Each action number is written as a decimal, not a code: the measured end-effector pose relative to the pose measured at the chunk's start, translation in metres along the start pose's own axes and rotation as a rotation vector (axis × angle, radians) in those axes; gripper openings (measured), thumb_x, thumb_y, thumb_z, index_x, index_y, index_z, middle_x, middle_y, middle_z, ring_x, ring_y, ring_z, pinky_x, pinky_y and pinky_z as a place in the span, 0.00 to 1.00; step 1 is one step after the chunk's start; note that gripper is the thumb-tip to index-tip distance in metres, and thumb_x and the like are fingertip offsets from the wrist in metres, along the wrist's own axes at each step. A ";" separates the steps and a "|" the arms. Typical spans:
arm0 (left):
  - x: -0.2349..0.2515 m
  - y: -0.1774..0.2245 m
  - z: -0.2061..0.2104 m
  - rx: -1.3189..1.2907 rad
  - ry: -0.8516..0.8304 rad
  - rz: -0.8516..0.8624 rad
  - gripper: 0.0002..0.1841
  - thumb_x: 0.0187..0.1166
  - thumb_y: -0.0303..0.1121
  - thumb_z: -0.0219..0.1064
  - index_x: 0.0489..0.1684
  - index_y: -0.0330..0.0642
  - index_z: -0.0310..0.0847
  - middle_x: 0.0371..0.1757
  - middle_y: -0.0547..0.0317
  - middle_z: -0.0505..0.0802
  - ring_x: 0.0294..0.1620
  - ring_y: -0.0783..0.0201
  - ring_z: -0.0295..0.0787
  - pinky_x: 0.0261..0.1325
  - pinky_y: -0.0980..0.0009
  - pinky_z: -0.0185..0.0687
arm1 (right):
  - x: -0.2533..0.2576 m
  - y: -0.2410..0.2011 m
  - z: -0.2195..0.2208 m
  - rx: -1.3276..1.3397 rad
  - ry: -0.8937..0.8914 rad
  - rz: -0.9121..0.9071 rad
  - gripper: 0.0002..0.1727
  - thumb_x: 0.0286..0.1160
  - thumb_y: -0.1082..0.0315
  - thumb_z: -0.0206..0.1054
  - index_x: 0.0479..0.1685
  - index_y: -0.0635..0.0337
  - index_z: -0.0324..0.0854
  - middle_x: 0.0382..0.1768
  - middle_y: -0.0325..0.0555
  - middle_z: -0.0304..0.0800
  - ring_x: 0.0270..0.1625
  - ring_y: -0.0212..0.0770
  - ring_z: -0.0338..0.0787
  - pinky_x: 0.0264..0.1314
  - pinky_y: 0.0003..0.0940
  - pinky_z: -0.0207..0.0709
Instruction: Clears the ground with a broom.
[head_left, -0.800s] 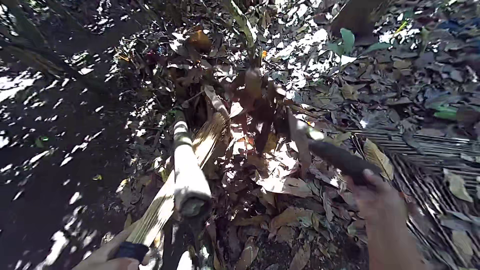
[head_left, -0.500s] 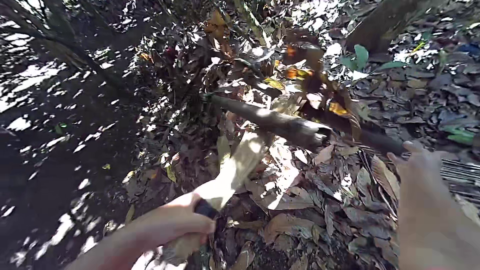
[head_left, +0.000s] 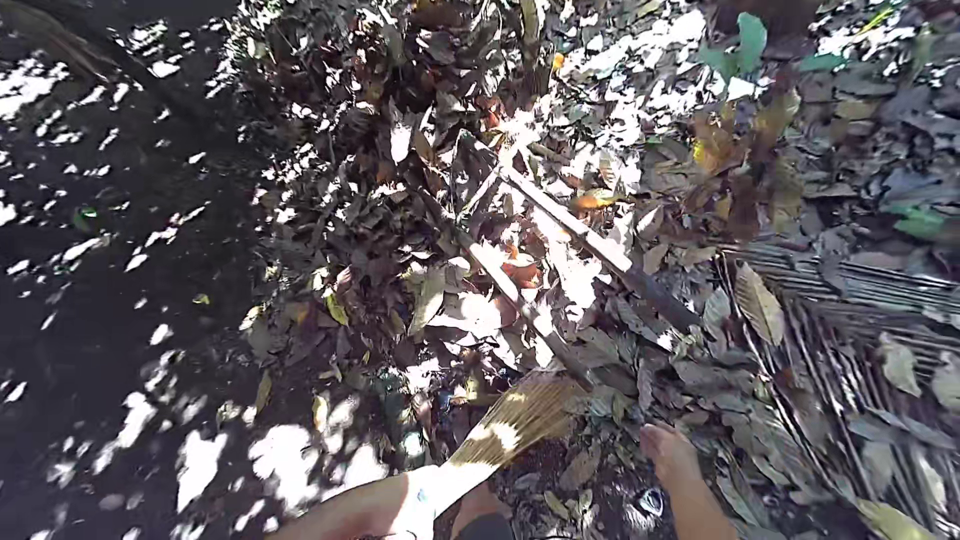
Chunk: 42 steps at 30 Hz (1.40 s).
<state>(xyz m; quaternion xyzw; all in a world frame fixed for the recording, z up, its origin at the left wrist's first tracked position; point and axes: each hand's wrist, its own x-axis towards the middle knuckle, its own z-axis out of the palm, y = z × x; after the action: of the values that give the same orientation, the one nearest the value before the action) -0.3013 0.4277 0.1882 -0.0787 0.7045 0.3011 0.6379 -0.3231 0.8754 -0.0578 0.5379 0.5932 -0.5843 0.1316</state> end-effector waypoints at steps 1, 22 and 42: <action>0.002 -0.007 -0.003 0.010 -0.057 -0.034 0.20 0.77 0.26 0.69 0.67 0.30 0.76 0.53 0.37 0.88 0.54 0.46 0.86 0.62 0.44 0.79 | -0.014 0.010 0.009 -0.012 -0.013 -0.014 0.30 0.80 0.78 0.61 0.83 0.70 0.61 0.68 0.67 0.77 0.52 0.49 0.89 0.54 0.40 0.86; -0.150 -0.338 -0.051 -1.066 0.443 -0.113 0.44 0.76 0.32 0.65 0.94 0.63 0.43 0.42 0.50 0.90 0.29 0.58 0.90 0.29 0.62 0.90 | -0.282 0.217 0.084 -0.071 0.057 0.150 0.22 0.87 0.66 0.61 0.75 0.66 0.72 0.56 0.61 0.85 0.47 0.47 0.90 0.49 0.44 0.85; -0.049 -0.275 -0.241 -1.217 -0.346 0.628 0.12 0.82 0.36 0.51 0.47 0.41 0.78 0.40 0.56 0.90 0.25 0.71 0.87 0.26 0.80 0.85 | -0.561 0.403 0.216 0.186 0.294 0.235 0.23 0.85 0.66 0.63 0.75 0.64 0.73 0.58 0.61 0.86 0.49 0.50 0.92 0.52 0.47 0.88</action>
<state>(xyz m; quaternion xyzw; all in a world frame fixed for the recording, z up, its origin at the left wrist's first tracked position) -0.3618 0.0660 0.1465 -0.1652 0.2888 0.8196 0.4665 0.1111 0.3178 0.0985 0.6925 0.4829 -0.5325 0.0609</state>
